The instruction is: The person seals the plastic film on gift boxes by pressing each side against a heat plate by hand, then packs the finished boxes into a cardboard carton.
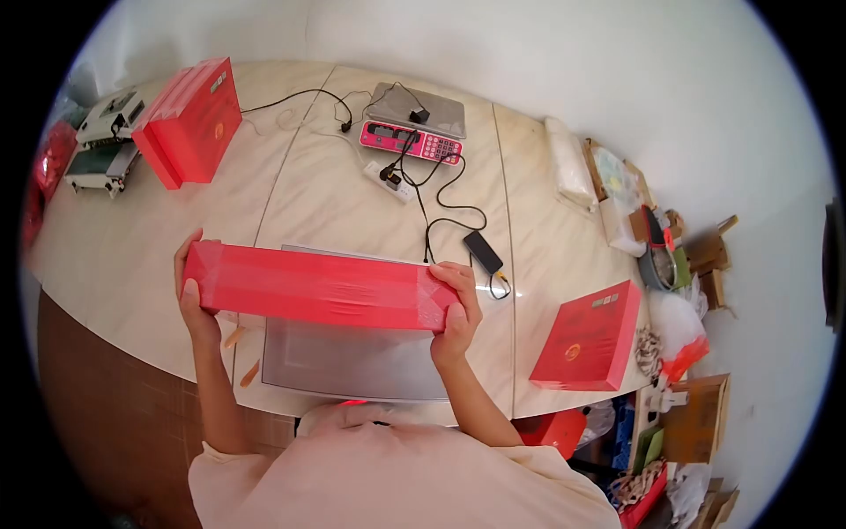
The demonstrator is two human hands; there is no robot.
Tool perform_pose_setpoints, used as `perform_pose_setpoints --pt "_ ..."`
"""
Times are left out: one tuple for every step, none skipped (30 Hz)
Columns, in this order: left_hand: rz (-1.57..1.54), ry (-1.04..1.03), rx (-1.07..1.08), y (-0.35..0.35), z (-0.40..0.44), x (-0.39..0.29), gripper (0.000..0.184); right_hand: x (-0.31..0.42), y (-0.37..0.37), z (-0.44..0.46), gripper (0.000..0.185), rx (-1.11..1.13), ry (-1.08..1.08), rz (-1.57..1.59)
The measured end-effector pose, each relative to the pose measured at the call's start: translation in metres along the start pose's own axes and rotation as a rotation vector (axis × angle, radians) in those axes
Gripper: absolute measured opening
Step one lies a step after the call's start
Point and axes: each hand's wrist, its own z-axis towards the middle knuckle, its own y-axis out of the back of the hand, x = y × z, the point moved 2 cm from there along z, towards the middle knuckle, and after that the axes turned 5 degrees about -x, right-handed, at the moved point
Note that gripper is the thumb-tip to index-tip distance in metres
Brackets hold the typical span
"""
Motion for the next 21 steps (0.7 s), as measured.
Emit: perform_pose_setpoints --pt "-0.013 -0.007 -0.009 0.0 0.0 0.001 0.077 -0.001 0.003 0.002 0.048 -0.016 -0.011 0.012" --pt "0.006 -0.009 0.003 -0.002 0.0 -0.001 0.077 -0.001 0.006 0.003 0.05 -0.009 -0.01 0.019" --pt "0.018 -0.015 -0.003 -0.007 -0.002 -0.003 0.076 -0.001 0.01 0.004 0.052 -0.001 -0.009 0.026" --pt "0.027 -0.021 -0.012 -0.012 -0.003 -0.005 0.076 -0.003 0.015 0.005 0.056 -0.01 0.005 0.021" --pt "0.04 -0.023 -0.006 -0.017 -0.004 -0.007 0.076 -0.004 0.021 0.006 0.056 -0.017 -0.004 0.03" --pt "0.026 -0.027 0.019 -0.023 -0.006 -0.008 0.077 -0.004 0.027 0.007 0.056 -0.028 0.011 0.013" --pt "0.01 -0.03 0.045 -0.029 -0.008 -0.01 0.077 -0.004 0.034 0.008 0.057 -0.038 0.026 -0.005" --pt "0.019 -0.035 0.065 -0.036 -0.009 -0.009 0.077 -0.004 0.042 0.008 0.058 -0.056 0.014 -0.023" --pt "0.025 -0.037 0.072 -0.043 -0.012 -0.009 0.077 -0.003 0.049 0.008 0.058 -0.065 0.01 -0.02" --pt "-0.005 -0.024 0.101 -0.052 -0.015 -0.007 0.077 -0.002 0.057 0.008 0.054 -0.09 0.016 -0.024" --pt "-0.037 -0.011 0.13 -0.061 -0.018 -0.007 0.077 -0.001 0.065 0.008 0.05 -0.115 0.022 -0.029" --pt "-0.061 -0.001 0.141 -0.071 -0.021 -0.009 0.076 0.001 0.072 0.008 0.052 -0.114 0.001 -0.028" --pt "-0.061 -0.005 0.146 -0.076 -0.023 -0.005 0.076 0.001 0.079 0.007 0.052 -0.121 0.003 -0.027" --pt "-0.098 0.005 0.174 -0.081 -0.026 0.001 0.076 0.0 0.086 0.006 0.054 -0.136 0.007 -0.027" --pt "-0.136 0.015 0.199 -0.086 -0.028 0.003 0.075 -0.001 0.092 0.005 0.055 -0.149 0.013 -0.027" --pt "-0.133 0.024 0.227 -0.088 -0.028 -0.001 0.073 -0.005 0.096 0.004 0.056 -0.146 0.017 -0.029" --pt "-0.139 0.023 0.22 -0.088 -0.028 -0.002 0.073 -0.005 0.095 0.003 0.056 -0.138 0.023 -0.031" --pt "-0.141 0.029 0.231 -0.089 -0.027 -0.002 0.072 -0.005 0.095 0.003 0.056 -0.155 0.019 -0.027" --pt "-0.145 0.036 0.24 -0.089 -0.027 -0.001 0.072 -0.005 0.095 0.005 0.057 -0.167 0.017 -0.024" --pt "-0.159 0.038 0.221 -0.087 -0.025 -0.001 0.072 -0.007 0.094 0.005 0.057 -0.147 0.027 -0.031" --pt "-0.147 0.039 0.244 -0.085 -0.024 -0.003 0.071 -0.009 0.094 0.004 0.058 -0.154 -0.001 -0.016"
